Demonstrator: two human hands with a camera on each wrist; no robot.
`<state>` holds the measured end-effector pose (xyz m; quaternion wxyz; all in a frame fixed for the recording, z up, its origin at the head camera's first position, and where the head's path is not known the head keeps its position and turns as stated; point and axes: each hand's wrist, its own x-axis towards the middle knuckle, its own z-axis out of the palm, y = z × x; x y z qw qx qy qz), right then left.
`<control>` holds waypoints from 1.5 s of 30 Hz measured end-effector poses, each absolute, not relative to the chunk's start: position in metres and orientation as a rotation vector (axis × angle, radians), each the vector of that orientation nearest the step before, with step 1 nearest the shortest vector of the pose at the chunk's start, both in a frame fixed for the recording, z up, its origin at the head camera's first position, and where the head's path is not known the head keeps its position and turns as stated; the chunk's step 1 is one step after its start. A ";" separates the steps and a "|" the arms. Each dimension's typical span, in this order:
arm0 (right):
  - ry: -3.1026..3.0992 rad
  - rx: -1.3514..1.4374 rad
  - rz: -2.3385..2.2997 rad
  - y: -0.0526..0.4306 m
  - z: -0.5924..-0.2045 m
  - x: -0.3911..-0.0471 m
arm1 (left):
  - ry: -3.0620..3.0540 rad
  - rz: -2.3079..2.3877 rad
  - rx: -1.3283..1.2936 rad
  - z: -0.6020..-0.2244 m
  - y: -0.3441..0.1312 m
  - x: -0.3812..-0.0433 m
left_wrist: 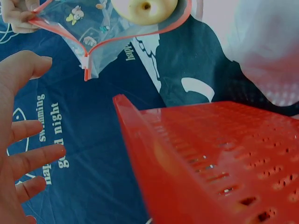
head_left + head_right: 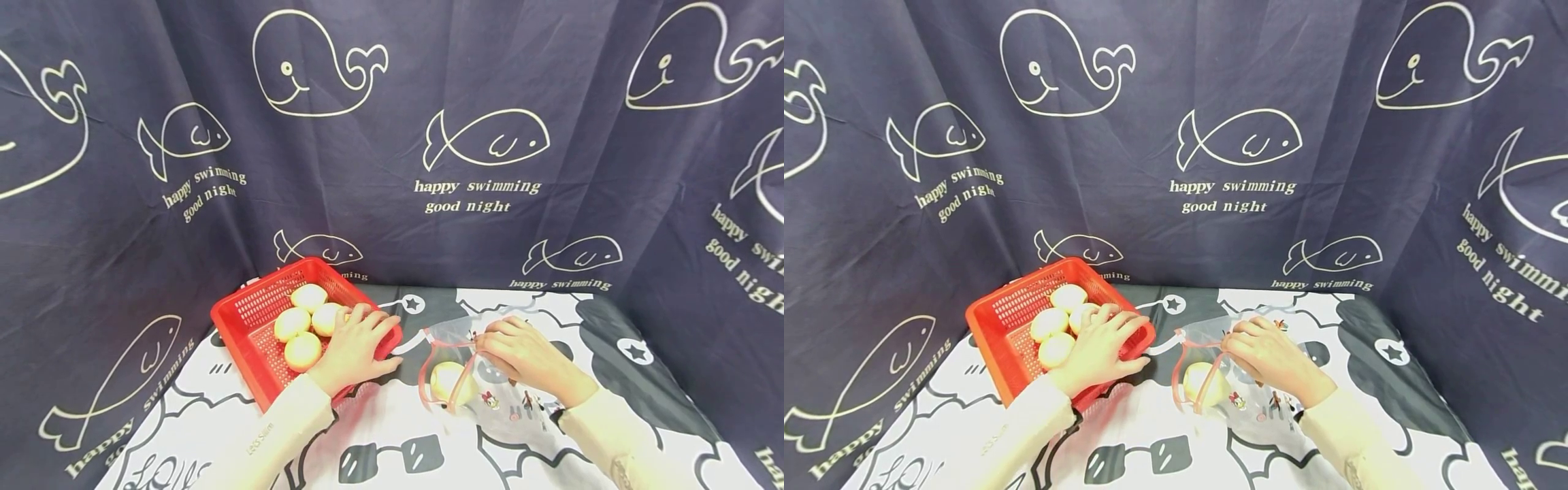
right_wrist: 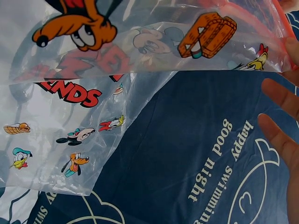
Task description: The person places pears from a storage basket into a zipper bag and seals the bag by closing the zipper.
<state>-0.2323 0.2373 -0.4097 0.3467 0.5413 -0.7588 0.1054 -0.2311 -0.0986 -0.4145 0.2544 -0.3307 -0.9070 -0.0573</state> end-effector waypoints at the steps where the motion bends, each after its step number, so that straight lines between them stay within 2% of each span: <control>1: -1.969 1.405 0.273 0.237 -0.410 -0.232 | -2.468 -0.165 -0.892 -0.414 -0.100 -0.231; 32: -1.987 1.388 0.257 0.240 -0.409 -0.232 | -2.569 -0.256 -0.696 -0.394 -0.134 -0.240; 45: -1.977 1.392 0.268 0.241 -0.410 -0.233 | -2.663 -0.215 -0.637 -0.399 -0.155 -0.255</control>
